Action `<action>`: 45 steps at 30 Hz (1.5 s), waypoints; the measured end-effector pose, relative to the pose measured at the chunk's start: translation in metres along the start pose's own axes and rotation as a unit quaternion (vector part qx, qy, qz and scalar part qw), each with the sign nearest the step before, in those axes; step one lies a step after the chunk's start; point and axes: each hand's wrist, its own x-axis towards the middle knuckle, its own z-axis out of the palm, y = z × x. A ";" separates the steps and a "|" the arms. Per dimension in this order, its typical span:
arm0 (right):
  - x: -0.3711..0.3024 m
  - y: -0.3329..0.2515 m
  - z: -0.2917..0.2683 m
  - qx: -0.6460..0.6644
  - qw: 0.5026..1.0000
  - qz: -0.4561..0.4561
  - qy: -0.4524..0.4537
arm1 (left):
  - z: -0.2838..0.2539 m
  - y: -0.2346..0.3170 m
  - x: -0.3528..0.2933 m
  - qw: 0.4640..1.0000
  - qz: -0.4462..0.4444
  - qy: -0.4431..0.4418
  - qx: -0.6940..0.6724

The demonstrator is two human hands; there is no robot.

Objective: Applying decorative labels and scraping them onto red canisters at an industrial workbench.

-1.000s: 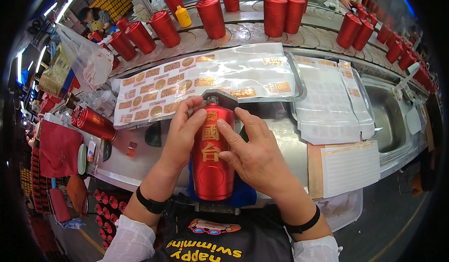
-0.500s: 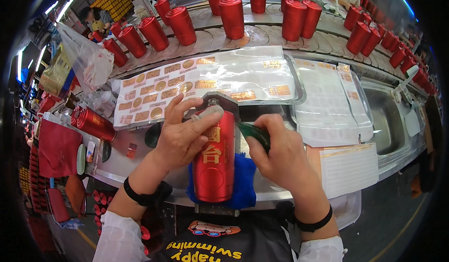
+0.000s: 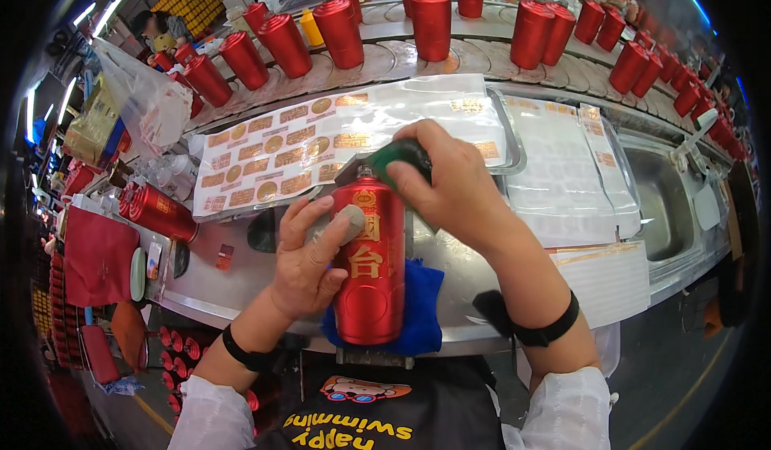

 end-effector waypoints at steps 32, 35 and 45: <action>-0.051 -0.013 0.009 0.141 0.985 0.094 -0.006 | 0.009 0.039 -0.065 0.984 -0.159 0.048 -0.062; -0.082 0.001 0.021 0.197 0.975 0.104 0.018 | -0.001 0.037 -0.045 0.997 -0.051 -0.038 -0.031; -0.097 -0.008 0.005 0.167 0.978 0.110 0.066 | -0.003 -0.021 0.048 0.984 0.081 -0.146 0.069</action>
